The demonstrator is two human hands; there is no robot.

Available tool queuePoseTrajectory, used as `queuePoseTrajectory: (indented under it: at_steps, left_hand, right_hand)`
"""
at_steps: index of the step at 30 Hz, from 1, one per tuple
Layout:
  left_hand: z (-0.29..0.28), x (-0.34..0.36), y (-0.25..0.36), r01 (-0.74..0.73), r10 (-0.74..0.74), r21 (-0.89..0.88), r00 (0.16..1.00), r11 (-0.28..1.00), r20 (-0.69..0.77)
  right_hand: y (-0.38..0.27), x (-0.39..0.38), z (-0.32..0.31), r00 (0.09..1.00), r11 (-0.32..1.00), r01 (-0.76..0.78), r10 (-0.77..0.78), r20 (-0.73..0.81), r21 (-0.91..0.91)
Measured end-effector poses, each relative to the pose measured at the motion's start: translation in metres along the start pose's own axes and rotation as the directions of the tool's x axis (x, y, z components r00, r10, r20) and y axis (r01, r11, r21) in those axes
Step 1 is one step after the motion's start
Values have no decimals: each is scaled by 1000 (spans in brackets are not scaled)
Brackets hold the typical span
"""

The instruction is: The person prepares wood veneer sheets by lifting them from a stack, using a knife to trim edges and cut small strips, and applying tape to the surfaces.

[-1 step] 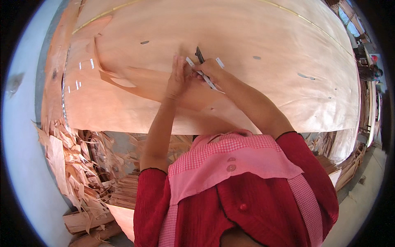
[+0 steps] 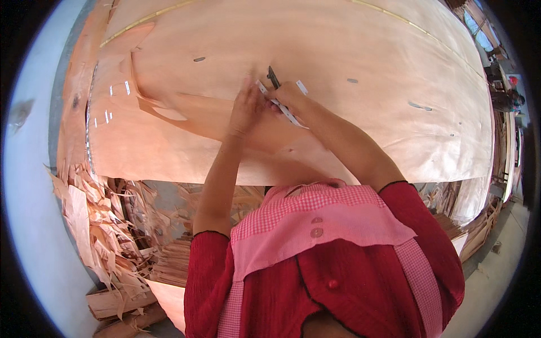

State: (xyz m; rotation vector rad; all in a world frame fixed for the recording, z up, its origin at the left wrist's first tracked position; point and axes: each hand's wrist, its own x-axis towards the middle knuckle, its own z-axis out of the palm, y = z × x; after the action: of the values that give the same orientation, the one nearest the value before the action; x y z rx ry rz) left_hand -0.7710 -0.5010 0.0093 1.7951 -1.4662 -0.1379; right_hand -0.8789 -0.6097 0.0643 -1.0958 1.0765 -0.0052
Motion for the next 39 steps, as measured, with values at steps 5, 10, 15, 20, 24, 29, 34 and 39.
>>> queuePoseTrajectory:
  at_steps: [5,10,15,20,24,29,34,39]
  left_hand:
    - [-11,-7,19,-179,42,669,976,722,215]
    - [-20,13,-18,-209,50,383,921,900,385]
    - [-90,25,-13,-144,-12,507,957,850,291]
    - [-115,9,-54,-270,56,430,893,862,447]
    - [-141,32,-63,-165,-55,340,831,926,553]
    - [-178,108,-112,-46,-68,226,880,973,470]
    - [-168,157,-190,-225,45,326,878,918,477]
    - [-165,154,-203,-244,124,257,906,935,405]
  right_hand:
    - [-4,0,-8,993,949,106,-84,85,-297]
    - [-35,20,-68,874,-59,389,-293,388,-920]
    - [-48,4,-115,987,820,156,-149,57,-551]
    - [-54,19,-99,973,737,-28,-133,-187,-675]
    - [-56,24,-98,923,424,-172,-245,-295,-889]
    - [-80,-6,-60,620,240,-236,-709,-336,-942]
    - [-106,-6,46,745,634,68,-546,-383,-771]
    - [-92,55,114,922,911,293,-350,-169,-289]
